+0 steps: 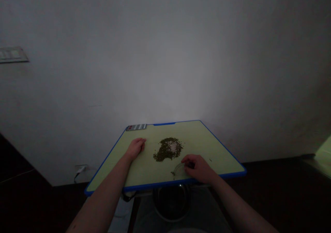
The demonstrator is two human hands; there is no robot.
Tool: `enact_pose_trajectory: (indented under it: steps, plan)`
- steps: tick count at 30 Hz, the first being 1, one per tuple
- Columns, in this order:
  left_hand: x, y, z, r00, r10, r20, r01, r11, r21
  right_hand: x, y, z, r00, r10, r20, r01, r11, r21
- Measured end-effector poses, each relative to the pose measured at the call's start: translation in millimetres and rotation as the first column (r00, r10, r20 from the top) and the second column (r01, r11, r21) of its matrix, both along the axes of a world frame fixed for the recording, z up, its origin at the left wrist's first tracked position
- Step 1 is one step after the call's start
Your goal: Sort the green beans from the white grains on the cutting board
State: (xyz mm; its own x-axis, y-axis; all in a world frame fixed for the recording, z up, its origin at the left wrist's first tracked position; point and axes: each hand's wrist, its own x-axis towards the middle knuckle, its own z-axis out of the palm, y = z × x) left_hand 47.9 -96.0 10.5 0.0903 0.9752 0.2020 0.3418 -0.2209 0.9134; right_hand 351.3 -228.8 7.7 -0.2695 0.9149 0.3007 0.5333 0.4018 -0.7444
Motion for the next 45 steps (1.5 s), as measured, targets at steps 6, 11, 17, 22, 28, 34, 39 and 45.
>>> enact_pose_trajectory:
  steps: [6,11,17,22,28,34,39,45]
  plan:
    - [-2.1,4.2,-4.6,1.0,-0.008,0.028,0.008,1.0,0.01,1.2,0.3,-3.3,0.999,0.033,0.009,-0.033,0.999,-0.026]
    - [-1.9,3.5,-3.8,1.0,-0.004,0.01,0.004,1.0,0.013,1.5,1.1,-4.9,0.998,0.055,-0.011,-0.055,0.998,-0.041]
    - [-1.9,1.5,-1.7,1.0,-0.008,-0.017,0.008,1.0,0.022,2.3,0.3,-3.7,0.998,0.066,-0.012,-0.067,0.997,-0.043]
    - [-0.5,0.5,-0.7,1.0,-0.006,0.002,0.006,1.0,0.027,2.7,1.5,-3.7,0.998,0.051,-0.04,-0.052,0.998,-0.029]
    - [0.1,-0.8,0.2,1.0,0.005,-0.01,-0.005,1.0,0.006,2.4,4.0,-3.7,0.998,-0.024,-0.058,0.024,1.0,0.001]
    - [-2.2,2.9,-3.6,1.0,-0.003,0.003,0.003,1.0,0.013,2.1,5.4,-4.6,0.997,-0.024,-0.067,0.023,1.0,-0.012]
    - [-2.7,3.5,-4.2,1.0,0.006,-0.02,-0.005,1.0,0.014,1.0,3.4,-3.0,0.999,-0.004,-0.036,0.004,1.0,-0.011]
    - [-3.4,4.8,-5.9,1.0,-0.01,0.017,0.01,1.0,0.002,0.7,1.3,-0.6,1.0,0.014,-0.02,-0.014,1.0,-0.001]
